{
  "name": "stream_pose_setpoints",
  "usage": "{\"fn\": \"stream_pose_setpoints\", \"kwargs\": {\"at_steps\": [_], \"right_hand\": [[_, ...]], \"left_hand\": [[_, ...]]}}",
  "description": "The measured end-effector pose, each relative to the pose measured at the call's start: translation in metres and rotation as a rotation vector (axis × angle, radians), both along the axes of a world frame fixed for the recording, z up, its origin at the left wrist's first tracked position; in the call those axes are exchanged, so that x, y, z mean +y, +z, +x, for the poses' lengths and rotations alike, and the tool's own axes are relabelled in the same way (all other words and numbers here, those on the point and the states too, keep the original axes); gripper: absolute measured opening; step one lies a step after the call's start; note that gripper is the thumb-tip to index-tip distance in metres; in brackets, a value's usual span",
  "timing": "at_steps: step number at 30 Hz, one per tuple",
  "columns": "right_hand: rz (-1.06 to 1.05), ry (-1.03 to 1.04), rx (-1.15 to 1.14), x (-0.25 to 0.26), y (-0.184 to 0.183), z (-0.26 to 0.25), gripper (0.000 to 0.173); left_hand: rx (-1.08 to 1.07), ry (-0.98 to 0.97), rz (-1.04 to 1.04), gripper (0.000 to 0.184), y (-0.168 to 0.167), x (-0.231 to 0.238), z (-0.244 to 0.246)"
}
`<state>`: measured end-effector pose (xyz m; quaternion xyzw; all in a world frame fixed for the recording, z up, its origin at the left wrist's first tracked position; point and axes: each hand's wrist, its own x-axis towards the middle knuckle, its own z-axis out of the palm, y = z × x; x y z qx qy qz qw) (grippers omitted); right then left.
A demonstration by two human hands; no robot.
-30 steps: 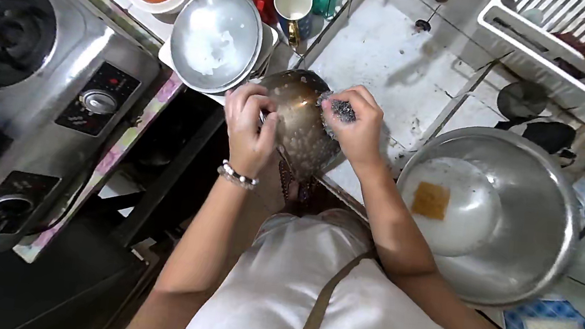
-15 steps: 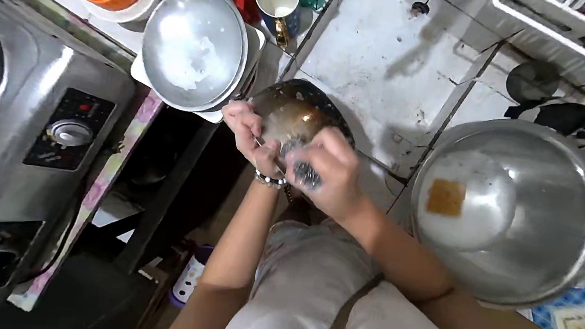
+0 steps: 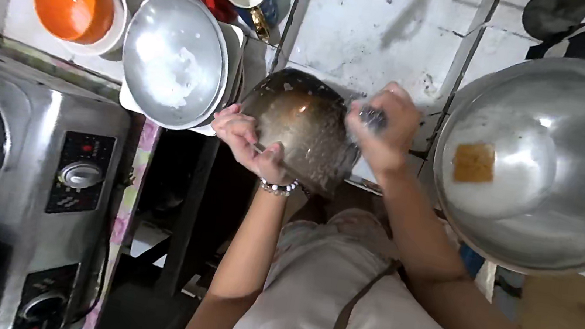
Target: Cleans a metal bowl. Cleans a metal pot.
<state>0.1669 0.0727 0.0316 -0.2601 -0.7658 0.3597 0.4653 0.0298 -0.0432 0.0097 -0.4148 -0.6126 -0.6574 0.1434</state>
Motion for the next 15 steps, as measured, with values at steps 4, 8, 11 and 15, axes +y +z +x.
{"fn": "stream_pose_setpoints", "kwargs": {"at_steps": [4, 8, 11, 15], "right_hand": [[0.039, 0.210, 0.122, -0.049, 0.010, -0.002, 0.013], [-0.023, -0.047, -0.004, -0.010, -0.002, 0.002, 0.017], [0.006, 0.080, 0.087, -0.043, 0.009, 0.002, 0.012], [-0.057, 0.072, 0.160, -0.027, -0.008, 0.008, 0.012]], "left_hand": [[-0.026, -0.099, 0.004, 0.015, -0.008, -0.008, -0.012], [0.007, -0.094, -0.005, 0.011, -0.006, -0.011, -0.009], [-0.027, -0.199, -0.026, 0.013, -0.010, -0.017, -0.028], [-0.015, -0.129, -0.017, 0.006, -0.014, -0.016, -0.019]]}}
